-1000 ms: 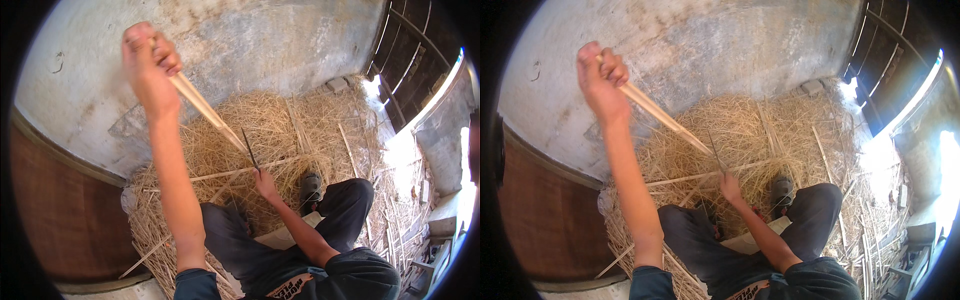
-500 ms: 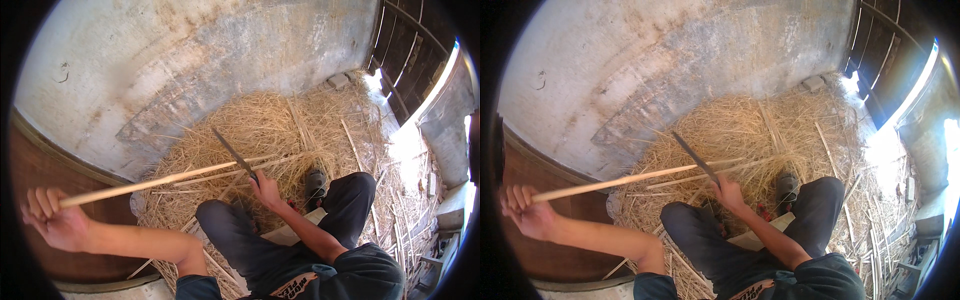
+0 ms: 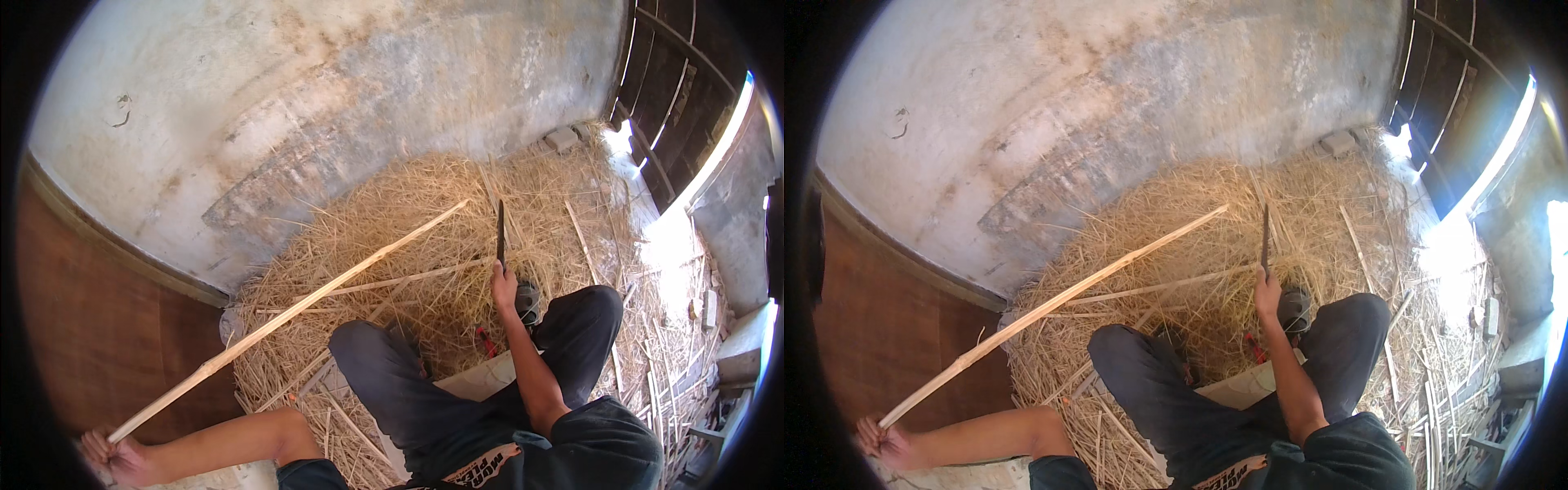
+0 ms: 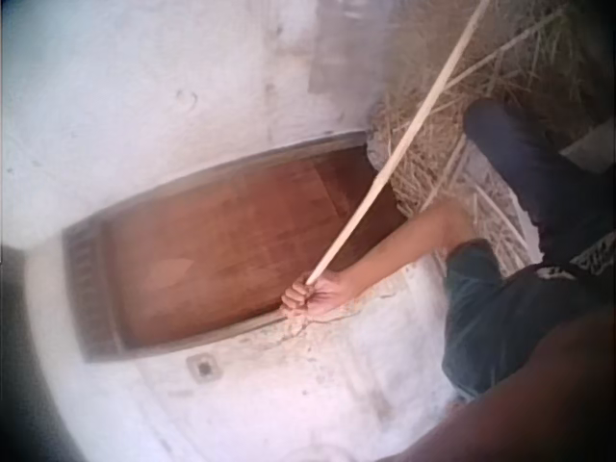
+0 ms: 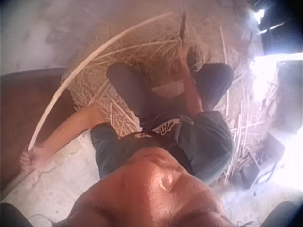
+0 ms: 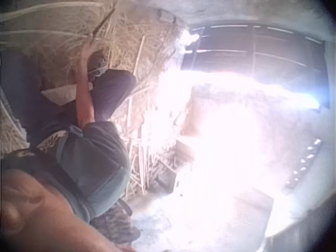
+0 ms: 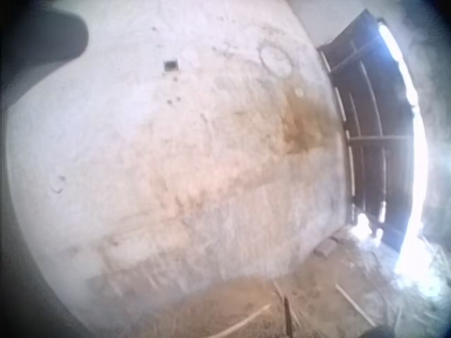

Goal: The person sits on a straw-covered floor and uses a knife to shave and shape a long, thin piece of wood. They hold the wood with one hand and carefully scrape the surface with the knife in the other, creating thin shavings that fall onto the straw.

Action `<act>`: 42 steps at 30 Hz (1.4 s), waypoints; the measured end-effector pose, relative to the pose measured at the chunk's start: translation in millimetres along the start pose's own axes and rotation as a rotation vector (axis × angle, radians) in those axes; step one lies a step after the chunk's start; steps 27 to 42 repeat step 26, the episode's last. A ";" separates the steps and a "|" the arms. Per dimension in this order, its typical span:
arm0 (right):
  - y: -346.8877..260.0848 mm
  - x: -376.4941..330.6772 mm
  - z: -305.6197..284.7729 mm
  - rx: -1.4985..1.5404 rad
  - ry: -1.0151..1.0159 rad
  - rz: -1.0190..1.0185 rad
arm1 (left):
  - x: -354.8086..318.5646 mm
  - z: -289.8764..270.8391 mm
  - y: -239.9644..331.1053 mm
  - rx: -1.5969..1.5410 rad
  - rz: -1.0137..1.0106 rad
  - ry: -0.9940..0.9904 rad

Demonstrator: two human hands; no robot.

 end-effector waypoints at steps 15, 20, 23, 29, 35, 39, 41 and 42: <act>-285.2 -51.2 -33.2 1.289 -0.153 -0.347 | -276.9 -109.7 -68.6 -0.219 -0.106 0.535; -311.6 -63.1 -51.2 1.371 -0.124 -0.356 | -376.8 -87.1 -108.8 0.229 -0.426 1.015; -324.1 -68.1 -59.3 1.328 -0.149 -0.400 | -393.5 -62.0 -115.2 0.697 -0.633 1.472; -338.5 -72.3 -67.1 1.290 -0.179 -0.400 | -401.1 -61.4 -111.3 1.258 -0.897 1.424; -338.5 -72.3 -67.1 1.290 -0.179 -0.400 | -401.1 -61.4 -111.3 1.258 -0.897 1.424; -338.5 -72.3 -67.1 1.290 -0.179 -0.400 | -401.1 -61.4 -111.3 1.258 -0.897 1.424; -338.5 -72.3 -67.1 1.290 -0.179 -0.400 | -401.1 -61.4 -111.3 1.258 -0.897 1.424; -338.5 -72.3 -67.1 1.290 -0.179 -0.400 | -401.1 -61.4 -111.3 1.258 -0.897 1.424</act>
Point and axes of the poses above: each hand's wrist, its own x-axis towards the middle knuckle, its own z-axis out of the palm, y = z × x, the point moved 6 cm from there along x, towards the middle knuckle, and after that the axes turned 13 degrees about -y, right-handed, at the moved point
